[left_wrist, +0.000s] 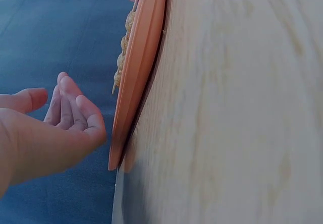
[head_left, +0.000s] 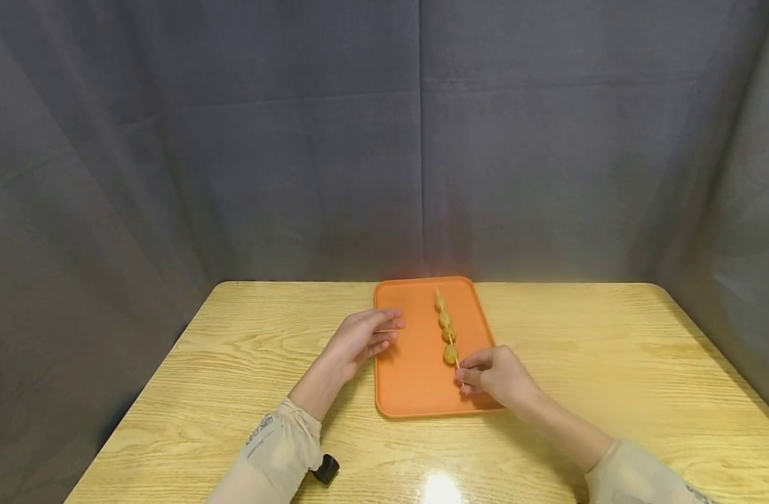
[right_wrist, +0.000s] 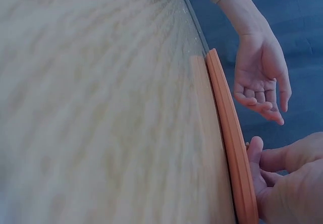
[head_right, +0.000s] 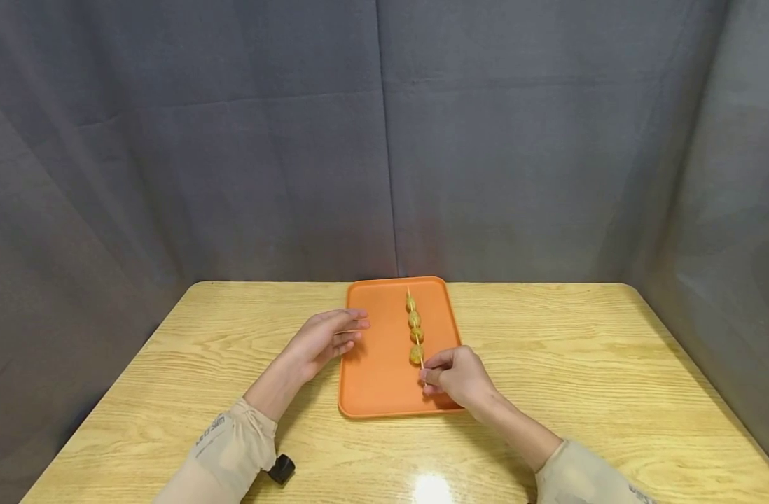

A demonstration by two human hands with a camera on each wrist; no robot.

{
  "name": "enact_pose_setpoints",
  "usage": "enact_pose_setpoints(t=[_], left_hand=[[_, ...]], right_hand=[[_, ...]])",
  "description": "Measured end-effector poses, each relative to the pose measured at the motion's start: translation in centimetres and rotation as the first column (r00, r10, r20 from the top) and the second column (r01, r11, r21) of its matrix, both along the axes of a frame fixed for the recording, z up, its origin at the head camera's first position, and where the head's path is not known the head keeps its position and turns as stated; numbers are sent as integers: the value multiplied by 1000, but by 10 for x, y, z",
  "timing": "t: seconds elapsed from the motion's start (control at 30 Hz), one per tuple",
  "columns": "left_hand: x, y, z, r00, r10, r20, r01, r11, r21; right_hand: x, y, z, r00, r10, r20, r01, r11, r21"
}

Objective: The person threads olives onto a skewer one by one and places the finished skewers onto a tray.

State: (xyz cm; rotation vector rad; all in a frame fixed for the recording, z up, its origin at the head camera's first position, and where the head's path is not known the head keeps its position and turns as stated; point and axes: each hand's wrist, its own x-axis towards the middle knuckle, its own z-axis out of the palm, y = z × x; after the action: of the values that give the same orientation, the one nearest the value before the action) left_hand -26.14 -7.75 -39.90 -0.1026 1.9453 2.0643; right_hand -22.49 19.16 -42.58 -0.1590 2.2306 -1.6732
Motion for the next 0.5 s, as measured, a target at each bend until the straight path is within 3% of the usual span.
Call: enact_pose_setpoints(t=[0.23,0.5], left_hand=[[-3,2,-1,1000,-26,-12,25,999,-28],[-2,3,-2,1000,-22,-5,21,999,-35]], right_hand=[[1,1,2,1000,-9,-15,9,999,-31],[7,-6,3,992,-2,-126,9,998,57]])
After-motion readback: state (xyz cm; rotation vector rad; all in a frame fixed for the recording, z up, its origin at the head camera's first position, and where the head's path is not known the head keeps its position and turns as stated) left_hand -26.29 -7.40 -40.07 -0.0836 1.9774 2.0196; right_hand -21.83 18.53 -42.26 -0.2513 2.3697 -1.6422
